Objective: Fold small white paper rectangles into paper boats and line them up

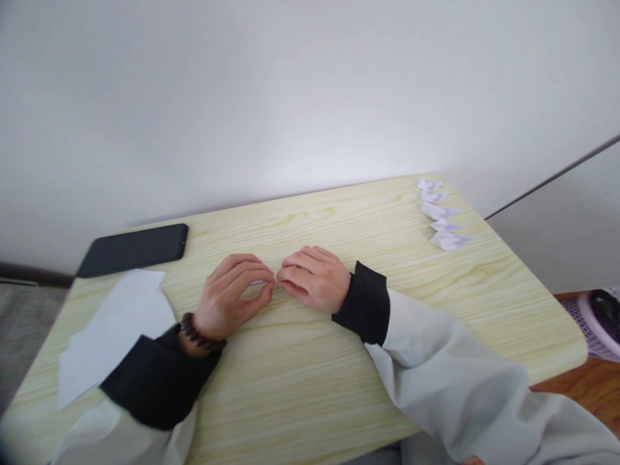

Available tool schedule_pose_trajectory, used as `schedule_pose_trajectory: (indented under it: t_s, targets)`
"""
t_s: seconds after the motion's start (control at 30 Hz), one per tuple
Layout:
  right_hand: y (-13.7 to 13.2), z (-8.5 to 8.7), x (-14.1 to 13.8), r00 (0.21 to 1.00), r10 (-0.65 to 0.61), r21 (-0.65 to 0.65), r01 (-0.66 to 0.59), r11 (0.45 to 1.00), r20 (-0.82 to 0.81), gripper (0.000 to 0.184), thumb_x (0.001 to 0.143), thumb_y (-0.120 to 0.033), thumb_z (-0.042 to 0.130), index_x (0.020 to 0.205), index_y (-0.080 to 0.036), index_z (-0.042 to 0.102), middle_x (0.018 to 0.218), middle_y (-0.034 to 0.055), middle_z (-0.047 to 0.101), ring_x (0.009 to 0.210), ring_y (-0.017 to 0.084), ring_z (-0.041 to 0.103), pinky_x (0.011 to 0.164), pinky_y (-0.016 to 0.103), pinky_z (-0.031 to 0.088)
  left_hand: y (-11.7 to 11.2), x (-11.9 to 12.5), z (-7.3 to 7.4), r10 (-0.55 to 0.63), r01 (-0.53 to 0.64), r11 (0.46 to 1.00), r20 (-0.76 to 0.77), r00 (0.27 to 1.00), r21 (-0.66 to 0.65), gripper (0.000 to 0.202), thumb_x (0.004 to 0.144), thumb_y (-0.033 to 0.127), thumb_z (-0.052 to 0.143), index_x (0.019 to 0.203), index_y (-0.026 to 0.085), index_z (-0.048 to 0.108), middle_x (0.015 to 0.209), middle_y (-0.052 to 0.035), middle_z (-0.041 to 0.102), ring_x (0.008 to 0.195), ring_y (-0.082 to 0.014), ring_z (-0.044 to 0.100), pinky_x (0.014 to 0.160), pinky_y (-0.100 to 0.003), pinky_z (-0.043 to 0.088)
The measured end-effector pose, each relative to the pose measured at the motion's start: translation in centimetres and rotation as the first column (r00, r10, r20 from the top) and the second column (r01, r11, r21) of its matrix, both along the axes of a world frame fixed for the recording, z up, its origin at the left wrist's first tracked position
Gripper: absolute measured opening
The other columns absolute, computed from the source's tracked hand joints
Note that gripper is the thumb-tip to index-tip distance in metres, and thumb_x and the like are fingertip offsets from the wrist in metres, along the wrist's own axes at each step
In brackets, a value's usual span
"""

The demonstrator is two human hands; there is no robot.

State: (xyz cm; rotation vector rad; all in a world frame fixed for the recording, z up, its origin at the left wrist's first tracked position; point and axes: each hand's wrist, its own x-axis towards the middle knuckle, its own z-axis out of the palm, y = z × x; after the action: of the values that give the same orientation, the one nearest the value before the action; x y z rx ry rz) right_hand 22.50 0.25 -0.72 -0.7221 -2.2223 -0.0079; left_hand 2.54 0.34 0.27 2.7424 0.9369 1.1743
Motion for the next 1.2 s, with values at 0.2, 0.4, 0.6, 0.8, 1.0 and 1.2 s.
schedule_pose_trajectory:
  t_s: [0.2,0.4,0.6,0.8,1.0,1.2]
  targets:
    - [-0.1,0.1,-0.1,0.999,0.041,-0.011,-0.041,0.999,0.009,0.007,0.086,-0.019,0.056,0.088,-0.017,0.063,0.084,0.0035,0.066,0.074,0.014,0.054,0.068,0.028,0.045,-0.1,0.2,0.1,-0.025,0.025,0.999,0.008,1.0,-0.026,0.012,0.072,0.011,0.062,0.081,0.019,0.06,0.077,-0.0016,0.068,0.084,-0.0179,0.06,0.076,-0.033,0.051]
    - [-0.1,0.0,0.0,0.997,0.07,-0.037,-0.07,0.997,0.011,0.007,0.087,-0.017,0.055,0.09,-0.017,0.062,0.088,0.004,0.065,0.076,0.014,0.053,0.069,0.029,0.045,-0.2,0.2,0.3,-0.021,0.021,1.0,0.013,1.0,-0.002,0.013,0.07,0.009,0.062,0.078,0.019,0.059,0.074,-0.0012,0.068,0.081,-0.0184,0.06,0.073,-0.033,0.051]
    - [0.1,0.0,0.0,0.998,0.066,-0.084,-0.068,0.994,-0.02,0.009,0.089,-0.019,0.052,0.088,-0.018,0.061,0.087,0.0042,0.065,0.077,0.014,0.053,0.072,0.029,0.045,-0.3,0.3,0.3,0.013,-0.013,1.0,0.019,1.0,0.002,0.013,0.069,0.009,0.062,0.077,0.019,0.06,0.073,-0.0006,0.067,0.08,-0.0183,0.06,0.073,-0.033,0.05]
    - [0.4,-0.1,0.4,0.997,0.058,-0.101,-0.063,0.993,-0.052,0.007,0.087,-0.017,0.054,0.088,-0.017,0.061,0.087,0.0048,0.065,0.079,0.015,0.054,0.073,0.03,0.045,-0.2,0.1,0.3,0.038,-0.038,0.999,0.038,0.999,-0.002,0.013,0.068,0.008,0.064,0.075,0.018,0.06,0.071,-0.0014,0.067,0.079,-0.019,0.06,0.072,-0.034,0.05]
    - [0.8,-0.1,0.8,0.996,0.058,-0.105,-0.065,0.992,-0.07,0.006,0.087,-0.016,0.055,0.087,-0.017,0.06,0.086,0.005,0.065,0.078,0.015,0.055,0.073,0.029,0.045,-0.2,-0.2,0.4,0.051,-0.05,0.999,0.027,0.998,-0.021,0.011,0.069,0.009,0.063,0.074,0.018,0.06,0.072,-0.0015,0.067,0.079,-0.0188,0.06,0.072,-0.034,0.05]
    - [1.1,0.1,1.2,0.997,0.031,-0.103,-0.038,0.994,-0.074,0.007,0.089,-0.017,0.052,0.087,-0.018,0.059,0.085,0.0056,0.065,0.078,0.015,0.056,0.073,0.029,0.046,0.0,-0.6,0.3,0.082,-0.081,0.996,0.035,0.996,-0.032,0.01,0.069,0.01,0.063,0.074,0.019,0.059,0.071,-0.0014,0.066,0.08,-0.0193,0.06,0.073,-0.035,0.05]
